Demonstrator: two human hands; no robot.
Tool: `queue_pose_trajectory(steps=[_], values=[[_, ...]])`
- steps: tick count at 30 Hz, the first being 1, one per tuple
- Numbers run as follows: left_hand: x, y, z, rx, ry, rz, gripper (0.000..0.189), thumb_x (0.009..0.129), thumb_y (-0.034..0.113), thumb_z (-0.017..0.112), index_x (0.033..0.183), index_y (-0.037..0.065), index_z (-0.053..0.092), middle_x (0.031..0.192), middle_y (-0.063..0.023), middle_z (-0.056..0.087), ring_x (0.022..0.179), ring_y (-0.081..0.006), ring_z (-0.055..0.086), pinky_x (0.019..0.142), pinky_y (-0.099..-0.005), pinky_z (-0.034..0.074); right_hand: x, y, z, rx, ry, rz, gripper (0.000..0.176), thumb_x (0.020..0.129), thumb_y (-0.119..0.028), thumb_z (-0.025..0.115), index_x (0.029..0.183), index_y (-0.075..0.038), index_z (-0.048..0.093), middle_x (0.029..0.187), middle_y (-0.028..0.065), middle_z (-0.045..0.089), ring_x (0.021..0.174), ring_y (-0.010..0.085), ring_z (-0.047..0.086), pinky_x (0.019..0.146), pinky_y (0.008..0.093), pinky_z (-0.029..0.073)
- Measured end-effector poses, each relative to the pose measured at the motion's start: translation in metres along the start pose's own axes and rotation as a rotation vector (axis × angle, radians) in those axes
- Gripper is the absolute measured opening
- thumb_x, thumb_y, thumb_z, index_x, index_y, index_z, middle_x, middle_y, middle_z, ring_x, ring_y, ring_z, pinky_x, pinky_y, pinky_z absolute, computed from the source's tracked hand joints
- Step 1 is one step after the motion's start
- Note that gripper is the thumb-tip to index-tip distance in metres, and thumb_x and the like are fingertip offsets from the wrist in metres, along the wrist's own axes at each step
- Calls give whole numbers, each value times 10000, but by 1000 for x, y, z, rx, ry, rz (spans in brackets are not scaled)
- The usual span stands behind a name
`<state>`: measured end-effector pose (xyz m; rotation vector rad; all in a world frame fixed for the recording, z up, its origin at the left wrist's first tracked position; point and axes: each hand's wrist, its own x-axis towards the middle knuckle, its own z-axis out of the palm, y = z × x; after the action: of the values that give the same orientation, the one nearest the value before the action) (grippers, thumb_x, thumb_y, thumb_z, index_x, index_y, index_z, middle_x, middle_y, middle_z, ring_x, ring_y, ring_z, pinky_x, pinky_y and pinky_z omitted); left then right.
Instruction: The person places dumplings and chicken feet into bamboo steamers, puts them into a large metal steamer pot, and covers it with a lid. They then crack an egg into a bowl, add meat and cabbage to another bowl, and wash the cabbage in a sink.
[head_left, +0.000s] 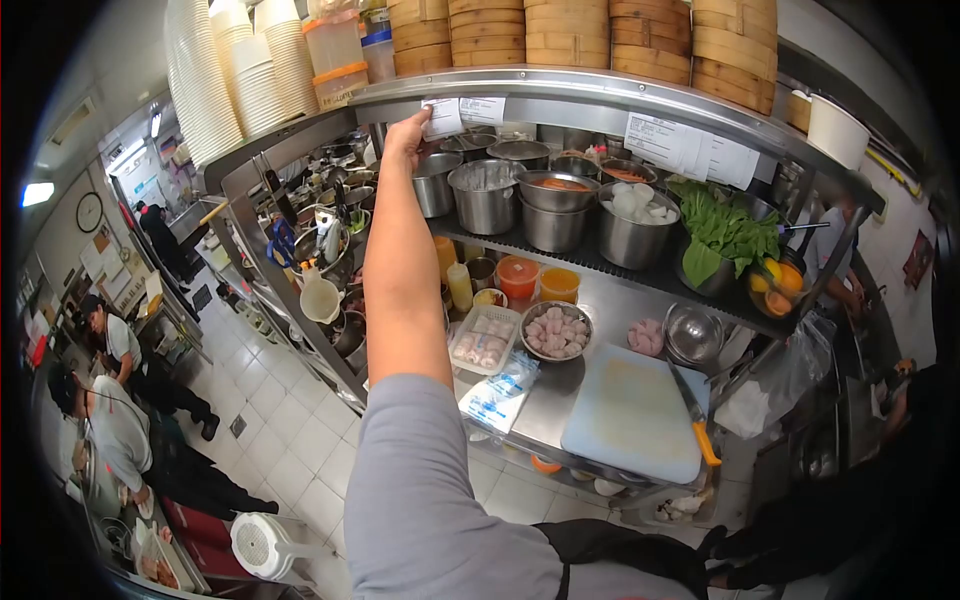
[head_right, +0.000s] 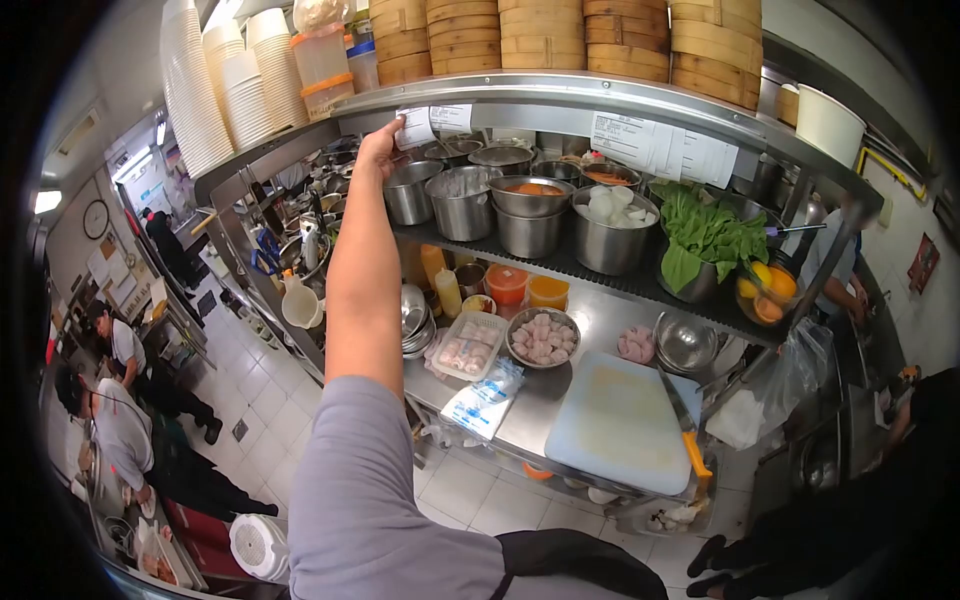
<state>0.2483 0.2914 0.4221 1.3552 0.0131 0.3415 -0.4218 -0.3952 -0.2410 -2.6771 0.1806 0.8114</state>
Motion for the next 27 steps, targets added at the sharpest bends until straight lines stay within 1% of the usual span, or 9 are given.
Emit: queue_pose_trajectory(steps=[6, 10, 14, 17, 19, 21, 24, 25, 27], values=[[3, 8, -8, 43, -99, -43, 320, 868, 381, 708, 1026, 105, 669, 863, -49, 664, 705, -208, 618, 637, -386, 489, -9, -13, 22, 17, 19, 18, 225, 842, -227, 595, 972, -60, 671, 926, 145, 674, 843, 305, 673, 726, 437, 541], [2, 8, -7, 103, -93, 72, 294, 879, 350, 709, 1015, 93, 663, 908, -61, 661, 728, -196, 617, 599, -364, 509, -12, -20, 36, 29, 26, 16, 230, 845, -229, 589, 975, -60, 674, 933, 147, 676, 847, 306, 673, 732, 438, 540], [1, 5, -12, -71, -177, -58, 251, 923, 283, 662, 1087, 96, 629, 956, -58, 658, 752, -188, 627, 611, -334, 557, -17, -23, 53, 38, 39, 15, 235, 848, -232, 584, 978, -59, 676, 941, 148, 678, 851, 307, 673, 738, 439, 539], [-24, -13, -4, -141, -353, -115, 270, 926, 277, 655, 1128, 104, 608, 990, -55, 661, 809, -202, 642, 638, -365, 556, -25, -26, 71, 47, 54, 14, 239, 850, -233, 580, 980, -59, 678, 947, 149, 679, 854, 308, 674, 743, 439, 539], [-35, -19, 11, -143, -419, -135, 283, 933, 277, 641, 1161, 113, 600, 1046, -52, 661, 912, -227, 638, 756, -435, 539, -30, -27, 84, 51, 62, 12, 242, 852, -235, 577, 982, -59, 679, 951, 150, 680, 856, 309, 674, 746, 440, 539], [-39, -21, 36, -218, -382, -86, 263, 928, 258, 661, 1112, 74, 620, 1002, -73, 669, 888, -226, 642, 720, -401, 555, -37, -29, 97, 56, 65, 10, 244, 853, -236, 574, 984, -58, 680, 954, 150, 681, 857, 309, 674, 749, 440, 538], [22, -50, 67, -578, -329, -51, 243, 924, 225, 664, 1111, 75, 627, 1076, -82, 686, 964, -239, 664, 836, -448, 542, -48, -35, 117, 64, 77, 10, 249, 856, -238, 570, 986, -58, 682, 960, 151, 682, 860, 310, 674, 754, 441, 538], [13, -48, 70, -595, -290, -68, 213, 932, 188, 651, 1096, 55, 632, 1092, -96, 691, 985, -248, 674, 873, -455, 545, -53, -36, 125, 69, 82, 17, 250, 856, -238, 569, 987, -58, 683, 962, 152, 683, 861, 310, 674, 755, 441, 538], [3, -48, 75, -761, -315, -119, 199, 948, 172, 619, 1104, 47, 628, 1096, -100, 690, 974, -262, 677, 858, -453, 560, -63, -38, 141, 79, 91, 31, 253, 858, -240, 566, 988, -58, 684, 966, 153, 683, 863, 311, 674, 758, 442, 537]])
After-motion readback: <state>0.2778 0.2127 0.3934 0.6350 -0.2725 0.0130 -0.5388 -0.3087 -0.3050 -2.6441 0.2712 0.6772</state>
